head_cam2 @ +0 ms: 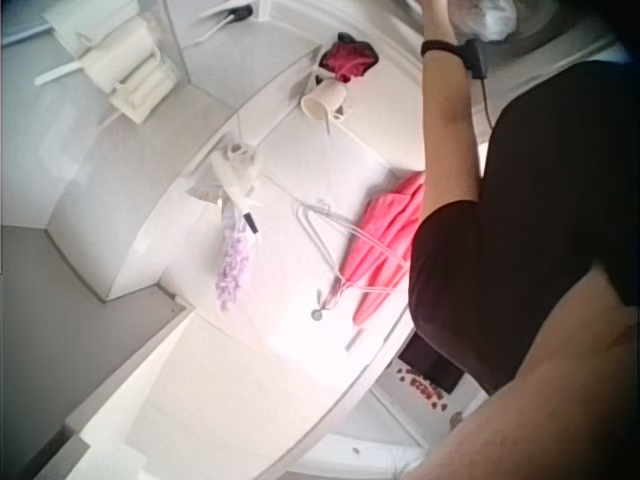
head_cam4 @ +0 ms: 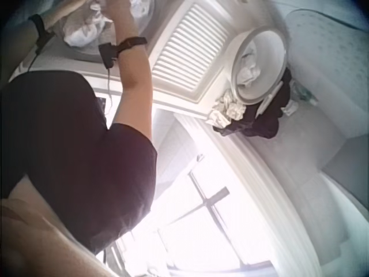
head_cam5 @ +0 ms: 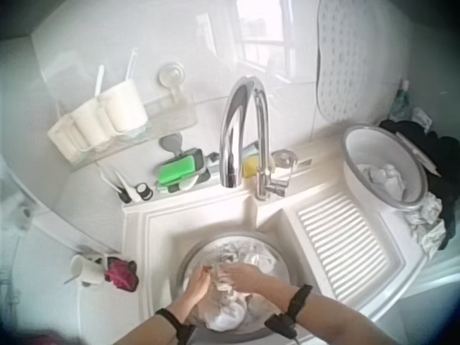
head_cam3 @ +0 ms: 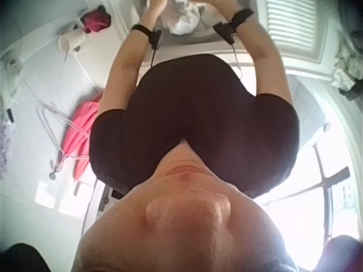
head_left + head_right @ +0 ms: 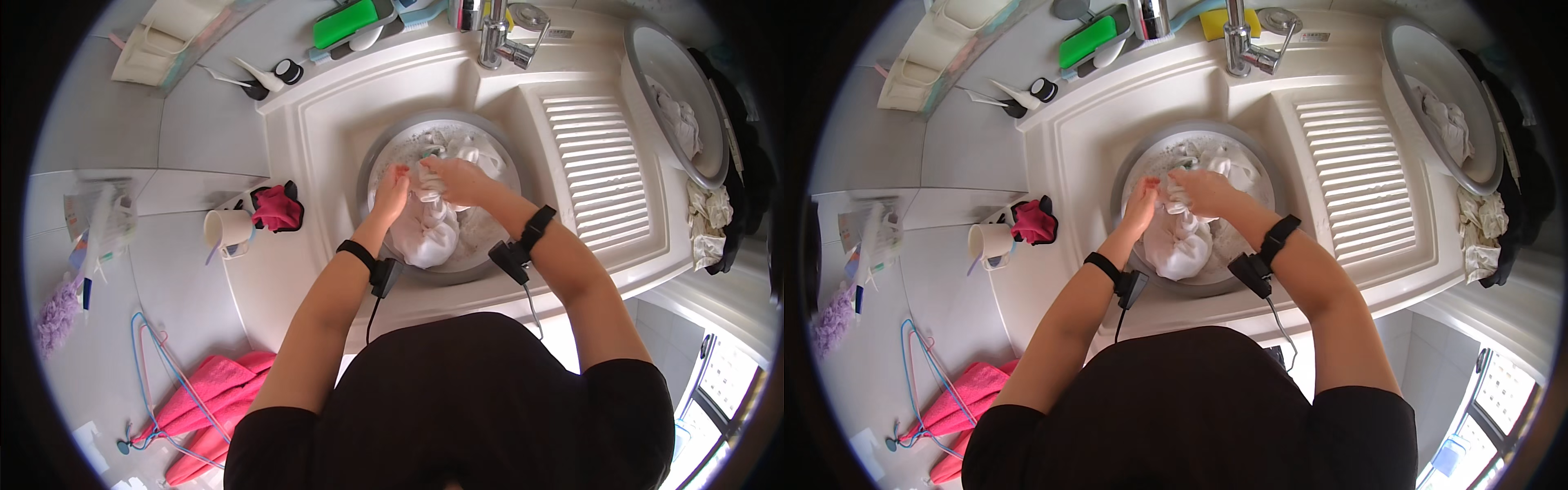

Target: The person washes clothes in a basin filled with soapy water by hand, scrubbing the fabric against itself and wringing it out.

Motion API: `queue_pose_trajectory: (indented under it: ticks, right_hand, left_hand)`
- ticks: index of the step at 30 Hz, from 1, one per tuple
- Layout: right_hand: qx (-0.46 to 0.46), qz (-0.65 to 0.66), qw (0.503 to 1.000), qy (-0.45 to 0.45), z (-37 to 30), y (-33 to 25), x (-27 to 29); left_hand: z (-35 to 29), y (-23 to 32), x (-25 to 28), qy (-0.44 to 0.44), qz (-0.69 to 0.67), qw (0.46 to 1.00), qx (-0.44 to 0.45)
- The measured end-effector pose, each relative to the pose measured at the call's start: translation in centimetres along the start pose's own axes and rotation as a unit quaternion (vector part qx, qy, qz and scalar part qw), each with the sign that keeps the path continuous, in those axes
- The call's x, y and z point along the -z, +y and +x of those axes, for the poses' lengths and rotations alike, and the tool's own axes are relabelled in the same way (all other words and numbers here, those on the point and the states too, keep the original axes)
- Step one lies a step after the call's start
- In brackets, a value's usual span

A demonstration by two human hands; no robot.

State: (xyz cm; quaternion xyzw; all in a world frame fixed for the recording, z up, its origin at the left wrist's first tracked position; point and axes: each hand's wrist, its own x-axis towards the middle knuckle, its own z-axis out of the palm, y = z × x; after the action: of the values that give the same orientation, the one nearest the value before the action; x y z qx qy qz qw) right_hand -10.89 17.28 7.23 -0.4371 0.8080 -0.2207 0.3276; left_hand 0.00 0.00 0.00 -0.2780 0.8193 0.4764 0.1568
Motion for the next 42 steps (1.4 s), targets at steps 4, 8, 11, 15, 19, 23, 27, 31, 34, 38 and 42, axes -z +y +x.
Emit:
queue_pose_trajectory:
  ticks: [4, 8, 11, 15, 19, 23, 27, 31, 34, 38, 42]
  right_hand:
    - [0.071, 0.155, 0.980, 0.105, -1.5, -1.9, 2.6]
    - [0.137, 0.377, 0.905, 0.140, -2.9, -4.4, 5.2]
    - [0.122, 0.545, 0.826, 0.078, -2.4, -4.1, 4.6]
    - [-0.013, 0.714, 0.696, 0.079, -0.4, -3.1, -0.2]
    - [-0.146, 0.085, 0.929, 0.329, -0.7, -5.2, -3.8]
    - [0.011, 0.065, 0.922, 0.382, -1.1, -5.1, -5.9]
    - [0.067, 0.033, 0.909, 0.411, -3.0, -7.7, -5.4]
    - [0.045, 0.050, 0.921, 0.385, -2.2, -7.3, -5.9]
    - [0.038, 0.057, 0.918, 0.391, -1.8, -7.6, -5.7]
    - [0.035, 0.047, 0.904, 0.423, -1.4, -7.6, -5.4]
    - [0.023, 0.050, 0.917, 0.396, -1.1, -7.3, -5.2]
  left_hand:
    - [-0.8, 2.0, 0.0, -0.046, -0.380, 0.923, -0.032]
    - [-2.6, 4.5, 0.4, -0.090, -0.498, 0.859, -0.077]
    - [-4.5, 6.6, 0.6, -0.115, -0.593, 0.793, -0.077]
    - [-5.5, 6.6, -0.8, -0.136, -0.720, 0.678, -0.061]
    - [-6.0, 5.6, -2.2, -0.089, -0.762, 0.641, -0.019]
    - [-5.1, 4.8, -1.9, -0.096, -0.711, 0.696, -0.020]
    - [-5.4, 4.1, -1.5, -0.054, -0.648, 0.757, -0.066]
    - [-5.9, 4.4, -2.3, -0.036, -0.644, 0.763, -0.045]
    - [-6.1, 4.4, -2.5, -0.021, -0.638, 0.769, -0.033]
    - [-6.0, 4.5, -3.0, -0.003, -0.627, 0.779, -0.018]
    - [-6.1, 4.6, -3.6, 0.022, -0.614, 0.789, -0.001]
